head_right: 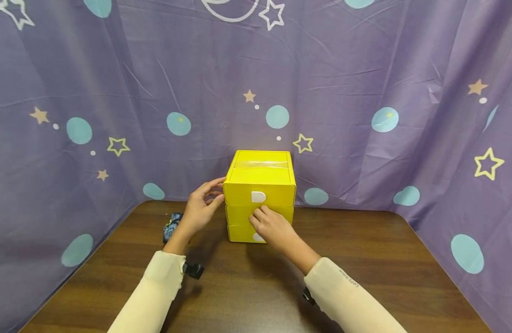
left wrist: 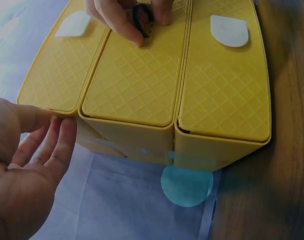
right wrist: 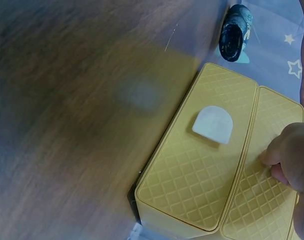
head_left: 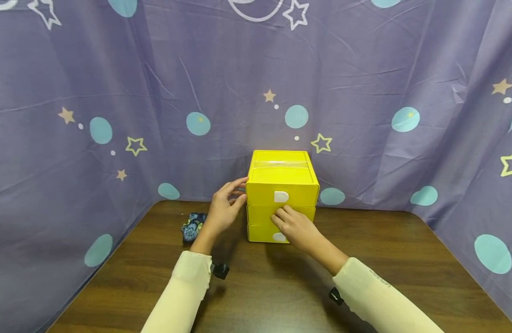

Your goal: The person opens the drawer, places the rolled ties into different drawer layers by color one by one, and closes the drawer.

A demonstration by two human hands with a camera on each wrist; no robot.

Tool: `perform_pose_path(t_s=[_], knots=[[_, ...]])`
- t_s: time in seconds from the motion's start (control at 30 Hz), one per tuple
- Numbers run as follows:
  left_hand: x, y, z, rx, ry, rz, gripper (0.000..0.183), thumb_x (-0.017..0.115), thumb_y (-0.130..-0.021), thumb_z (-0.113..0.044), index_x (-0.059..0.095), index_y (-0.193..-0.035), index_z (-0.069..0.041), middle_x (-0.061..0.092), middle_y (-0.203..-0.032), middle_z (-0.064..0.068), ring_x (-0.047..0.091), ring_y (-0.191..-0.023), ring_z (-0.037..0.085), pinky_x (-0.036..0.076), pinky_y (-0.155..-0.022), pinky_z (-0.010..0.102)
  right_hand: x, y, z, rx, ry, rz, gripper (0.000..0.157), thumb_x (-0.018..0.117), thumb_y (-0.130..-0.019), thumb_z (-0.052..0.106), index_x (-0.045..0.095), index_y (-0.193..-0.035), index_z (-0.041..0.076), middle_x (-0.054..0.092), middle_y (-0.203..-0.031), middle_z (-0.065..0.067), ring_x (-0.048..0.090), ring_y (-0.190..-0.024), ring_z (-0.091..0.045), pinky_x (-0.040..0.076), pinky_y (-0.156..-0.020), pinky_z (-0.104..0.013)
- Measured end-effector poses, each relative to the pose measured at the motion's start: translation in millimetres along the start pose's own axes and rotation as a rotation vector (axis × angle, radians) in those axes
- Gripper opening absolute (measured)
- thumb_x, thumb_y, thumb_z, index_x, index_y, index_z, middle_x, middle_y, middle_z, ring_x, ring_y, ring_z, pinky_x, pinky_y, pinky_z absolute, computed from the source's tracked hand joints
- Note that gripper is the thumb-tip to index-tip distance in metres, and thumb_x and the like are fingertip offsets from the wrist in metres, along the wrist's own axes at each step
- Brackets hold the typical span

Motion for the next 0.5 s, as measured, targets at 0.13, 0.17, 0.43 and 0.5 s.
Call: perform_pose_path(t_s=[0.13, 0.17, 0.43, 0.5], knots=[[0.9, -0.3, 0.5, 0.001, 0.001, 0.001, 0.045, 0.062, -0.097, 0.01, 0.059, -0.141, 0.0, 0.061, -0.125, 0.024, 0.063, -0.112, 0.048, 0.057, -0.09, 0.057, -2.2, 1.7, 0.8, -0.011, -0.01, -0.014, 0.028, 0.071, -0.082, -0.007, 0.07, -0.108, 0.002, 0.064, -0.098, -0.008, 0.058, -0.087, -0.024, 0.053, -0.077, -0.03], [0.8, -0.3, 0.5, 0.002, 0.004, 0.001, 0.045, 0.062, -0.097, 0.01, 0.059, -0.141, 0.0, 0.061, -0.125, 0.024, 0.063, -0.112, 0.049, 0.057, -0.09, 0.058, -3.3, 2.0, 0.9, -0.01, -0.017, -0.019, 0.027, 0.072, -0.082, -0.005, 0.07, -0.108, 0.002, 0.064, -0.098, -0.008, 0.058, -0.087, -0.024, 0.053, -0.077, -0.031], [-0.2, 0.9, 1.6, 0.007, -0.009, 0.002, 0.045, 0.061, -0.098, 0.009, 0.057, -0.142, 0.002, 0.06, -0.127, 0.024, 0.063, -0.113, 0.046, 0.057, -0.092, 0.057, -20.2, -1.4, 1.1, 0.003, -0.1, -0.083, 0.029, 0.077, -0.089, 0.015, 0.07, -0.113, 0.001, 0.067, -0.101, -0.008, 0.061, -0.089, -0.024, 0.055, -0.08, -0.034], [-0.1, 0.9, 2.4, 0.004, -0.012, 0.002, 0.045, 0.061, -0.098, 0.009, 0.058, -0.142, 0.001, 0.061, -0.126, 0.023, 0.064, -0.112, 0.044, 0.057, -0.092, 0.057, -28.1, -3.8, -0.2, 0.007, -0.109, -0.123, 0.031, 0.078, -0.088, 0.015, 0.069, -0.113, 0.001, 0.067, -0.102, -0.008, 0.062, -0.089, -0.024, 0.055, -0.079, -0.034]])
Point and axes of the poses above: each hand's wrist, its own y-axis away from the middle knuckle, its own x-axis out of the palm, z = x × y, the point moved 7 cm from there along -y, towards the middle knuckle
